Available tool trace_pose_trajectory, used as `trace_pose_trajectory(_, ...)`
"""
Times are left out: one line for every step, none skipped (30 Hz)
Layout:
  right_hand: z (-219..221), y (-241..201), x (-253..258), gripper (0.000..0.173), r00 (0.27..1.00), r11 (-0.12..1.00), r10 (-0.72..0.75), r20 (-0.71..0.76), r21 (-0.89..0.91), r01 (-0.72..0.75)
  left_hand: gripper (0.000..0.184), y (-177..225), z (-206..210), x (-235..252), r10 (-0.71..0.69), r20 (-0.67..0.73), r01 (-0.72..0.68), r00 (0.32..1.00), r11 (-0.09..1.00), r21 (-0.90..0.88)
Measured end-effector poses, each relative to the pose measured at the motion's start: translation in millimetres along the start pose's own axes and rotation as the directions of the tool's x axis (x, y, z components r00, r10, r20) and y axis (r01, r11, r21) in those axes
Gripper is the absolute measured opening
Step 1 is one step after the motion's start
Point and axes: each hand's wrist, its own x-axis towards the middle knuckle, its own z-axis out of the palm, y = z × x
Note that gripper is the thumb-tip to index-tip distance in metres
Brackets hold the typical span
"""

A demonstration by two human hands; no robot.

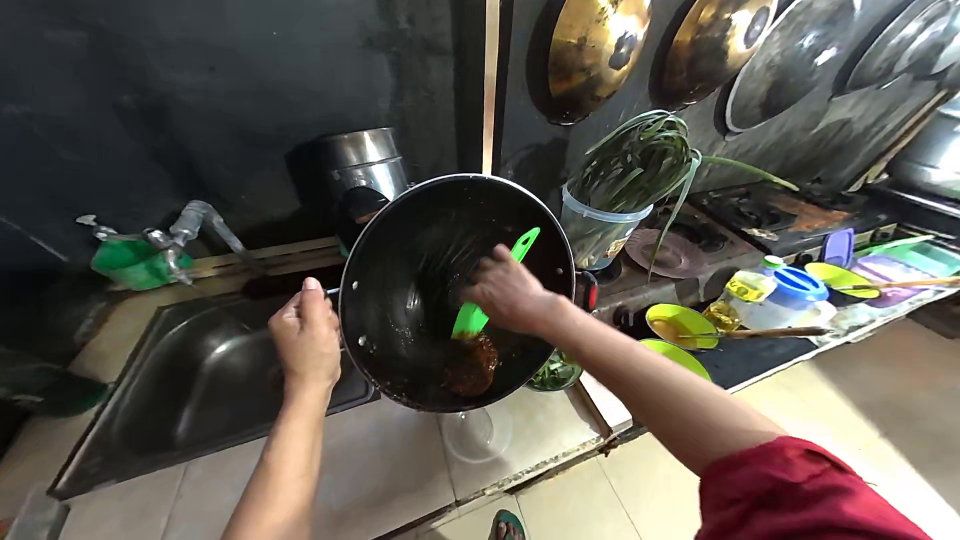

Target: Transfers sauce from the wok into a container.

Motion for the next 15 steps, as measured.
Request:
trace_pose_trajectory(-10.8, 9.7, -2.6, 0.022, 0.999, 0.998, 0.048, -0.013, -0.03, -0.049, 0.041, -0.5, -0.5, -0.8, 0.0, -0.003, 0.0, 1.0, 1.0, -0.004)
trace_pose_trajectory(-18.8, 19.2, -3.6, 0.022, 0.994, 0.992, 0.103, -0.031, -0.075, -0.105, 0.041, -0.9, -1.3, -1.4, -0.003, -0.004, 0.003, 1.0, 1.0, -0.005)
trace_pose_trajectory(-23.6, 27.0, -3.0, 0.021, 0.987, 0.979, 0.161, -0.027, -0.119, -0.163, 0.04, -0.6, -2.0, -1.9, -0.006, -0.004, 0.006, 1.0, 1.0, -0.004)
trace_pose_trajectory(-23.9, 32.3, -1.5, 0.022, 0.977, 0.963, 0.212, -0.012, -0.167, -0.211, 0.04, 0.4, -1.9, -2.2, -0.007, -0.005, 0.007, 1.0, 1.0, -0.005)
trace_pose_trajectory(-19.1, 33.9, -0.4, 0.021, 0.971, 0.953, 0.24, -0.006, -0.188, -0.237, 0.04, 1.4, -1.2, -2.4, -0.006, -0.004, 0.006, 1.0, 1.0, -0.011)
trace_pose_trajectory(-9.7, 31.1, -0.8, 0.021, 0.97, 0.957, 0.241, -0.013, -0.165, -0.24, 0.04, 1.9, -0.6, -2.9, -0.007, -0.004, 0.007, 1.0, 1.0, -0.014)
trace_pose_trajectory(1.6, 23.3, -2.6, 0.02, 0.975, 0.969, 0.222, -0.011, -0.112, -0.222, 0.04, 2.6, -0.1, -3.4, -0.01, -0.005, 0.01, 1.0, 1.0, -0.016)
trace_pose_trajectory(11.7, 12.1, -4.7, 0.02, 0.983, 0.982, 0.184, 0.011, -0.051, -0.183, 0.04, 3.6, 0.1, -3.5, -0.013, -0.005, 0.013, 1.0, 1.0, -0.012)
trace_pose_trajectory(19.8, -0.1, -6.7, 0.02, 0.99, 0.991, 0.134, 0.048, -0.003, -0.134, 0.039, 4.5, -0.1, -4.0, -0.017, -0.006, 0.017, 1.0, 1.0, -0.006)
trace_pose_trajectory(23.7, -9.8, -8.7, 0.02, 0.992, 0.996, 0.088, 0.089, 0.014, -0.089, 0.039, 4.7, -0.5, -4.5, -0.02, -0.009, 0.02, 1.0, 1.0, 0.001)
trace_pose_trajectory(22.4, -14.7, -11.2, 0.022, 0.992, 0.998, 0.064, 0.109, 0.013, -0.066, 0.04, 4.2, -0.9, -4.9, -0.021, -0.013, 0.021, 1.0, 1.0, 0.008)
trace_pose_trajectory(17.5, -13.9, -14.4, 0.023, 0.992, 0.998, 0.066, 0.104, 0.006, -0.068, 0.04, 3.6, -1.3, -5.3, -0.017, -0.016, 0.017, 1.0, 1.0, 0.015)
trace_pose_trajectory(10.1, -8.2, -17.9, 0.023, 0.992, 0.996, 0.088, 0.086, -0.005, -0.088, 0.04, 2.9, -1.3, -5.8, -0.01, -0.021, 0.01, 1.0, 1.0, 0.015)
trace_pose_trajectory(2.2, 0.6, -21.2, 0.022, 0.991, 0.993, 0.118, 0.064, -0.025, -0.116, 0.04, 2.1, -1.8, -6.4, -0.002, -0.023, 0.002, 1.0, 1.0, 0.013)
trace_pose_trajectory(-5.0, 10.4, -24.0, 0.021, 0.987, 0.987, 0.154, 0.051, -0.051, -0.151, 0.04, 1.9, -2.3, -7.3, 0.006, -0.023, -0.005, 1.0, 1.0, 0.009)
